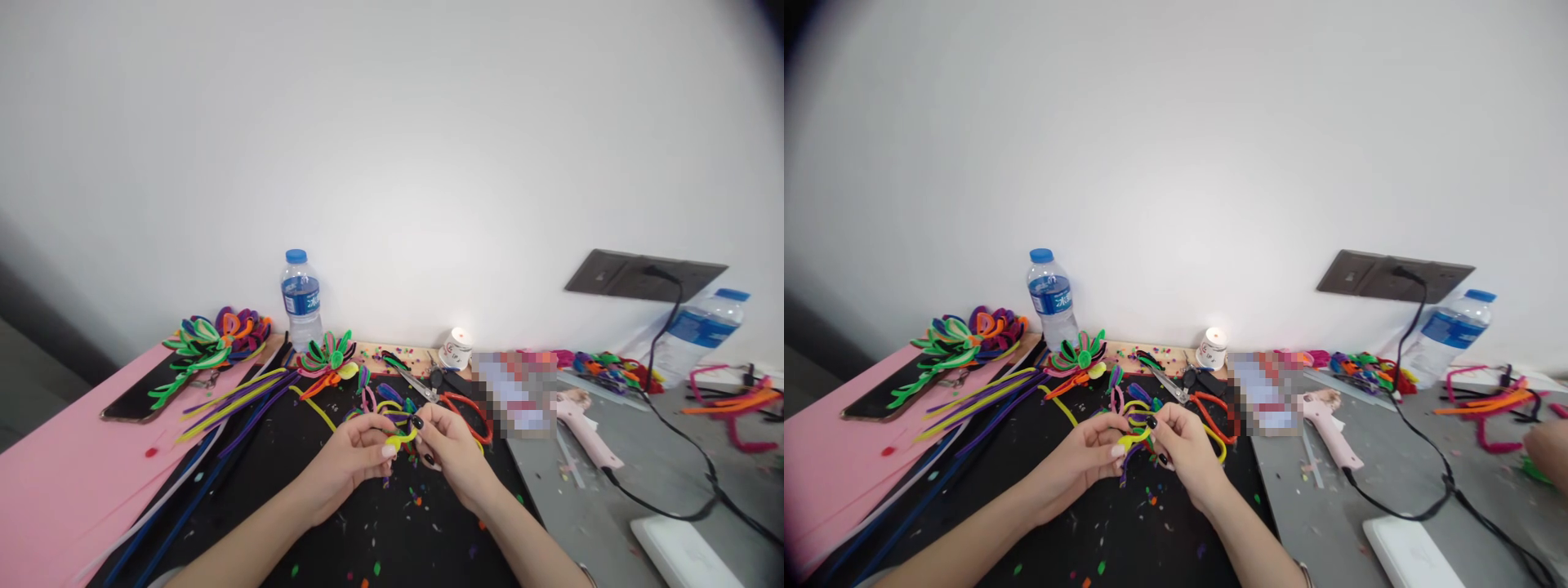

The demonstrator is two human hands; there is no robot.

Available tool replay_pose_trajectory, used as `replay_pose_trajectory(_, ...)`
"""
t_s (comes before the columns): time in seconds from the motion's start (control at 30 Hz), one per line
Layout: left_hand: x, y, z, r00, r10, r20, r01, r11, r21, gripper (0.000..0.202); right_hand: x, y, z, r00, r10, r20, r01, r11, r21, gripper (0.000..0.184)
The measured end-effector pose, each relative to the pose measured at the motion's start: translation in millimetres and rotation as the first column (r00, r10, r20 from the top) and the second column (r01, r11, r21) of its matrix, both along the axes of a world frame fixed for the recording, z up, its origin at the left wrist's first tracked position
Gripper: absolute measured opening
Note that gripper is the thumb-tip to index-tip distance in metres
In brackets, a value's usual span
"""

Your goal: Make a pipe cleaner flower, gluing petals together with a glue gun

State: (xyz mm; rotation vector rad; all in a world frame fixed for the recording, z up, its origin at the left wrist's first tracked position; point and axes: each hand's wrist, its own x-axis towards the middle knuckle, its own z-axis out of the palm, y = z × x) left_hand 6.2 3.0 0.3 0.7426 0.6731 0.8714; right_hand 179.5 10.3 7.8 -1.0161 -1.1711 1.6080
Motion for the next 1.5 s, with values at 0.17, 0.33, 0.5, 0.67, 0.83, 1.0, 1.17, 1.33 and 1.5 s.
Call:
replay_pose_trajectory(0.17, 0, 0, 1.0, 1.0, -0.028, 0.001, 0.028, 1.0, -0.005, 0.02, -1, -1, 5.3, 0.999, 0.008, 0.052, -0.009, 1.0, 0.019, 0.029)
replay_pose_trajectory(0.33, 0, -1, 0.6, 0.999, -0.037, -0.013, 0.037, 0.999, 0.003, 0.019, -2, -2, 7.8, 0.996, 0.01, 0.089, -0.011, 1.0, 0.019, 0.031)
replay_pose_trajectory(0.5, -1, 0, 1.0, 0.998, -0.058, -0.012, 0.058, 0.998, -0.013, 0.019, 0, -1, 5.2, 0.995, 0.014, 0.094, -0.017, 0.999, 0.04, 0.029)
replay_pose_trajectory(0.67, 0, 0, 1.9, 0.999, -0.035, 0.002, 0.035, 0.999, -0.027, 0.02, 1, -1, 2.7, 0.993, 0.014, 0.115, -0.021, 0.998, 0.059, 0.027)
replay_pose_trajectory(0.83, 0, -1, 2.5, 1.0, 0.006, 0.006, -0.005, 1.0, -0.022, 0.018, 1, -2, 2.8, 0.988, -0.005, 0.156, -0.01, 0.996, 0.094, 0.026)
replay_pose_trajectory(1.0, 2, -1, 1.1, 1.0, 0.022, -0.003, -0.022, 0.999, -0.023, 0.02, 2, -3, 4.9, 0.98, -0.008, 0.197, -0.016, 0.992, 0.124, 0.025)
replay_pose_trajectory(1.17, 2, -1, 0.1, 0.998, 0.059, -0.001, -0.059, 0.998, -0.033, 0.023, 1, -3, 7.6, 0.971, -0.015, 0.239, -0.025, 0.986, 0.163, 0.024)
replay_pose_trajectory(1.33, 2, -1, 1.6, 0.996, 0.085, 0.003, -0.085, 0.996, -0.035, 0.02, 0, -4, 12.2, 0.964, -0.028, 0.263, -0.038, 0.969, 0.242, 0.019)
replay_pose_trajectory(1.5, 3, -2, 1.8, 0.997, 0.079, -0.003, -0.079, 0.996, -0.035, 0.022, 1, -4, 15.2, 0.954, -0.07, 0.29, -0.011, 0.963, 0.27, 0.018)
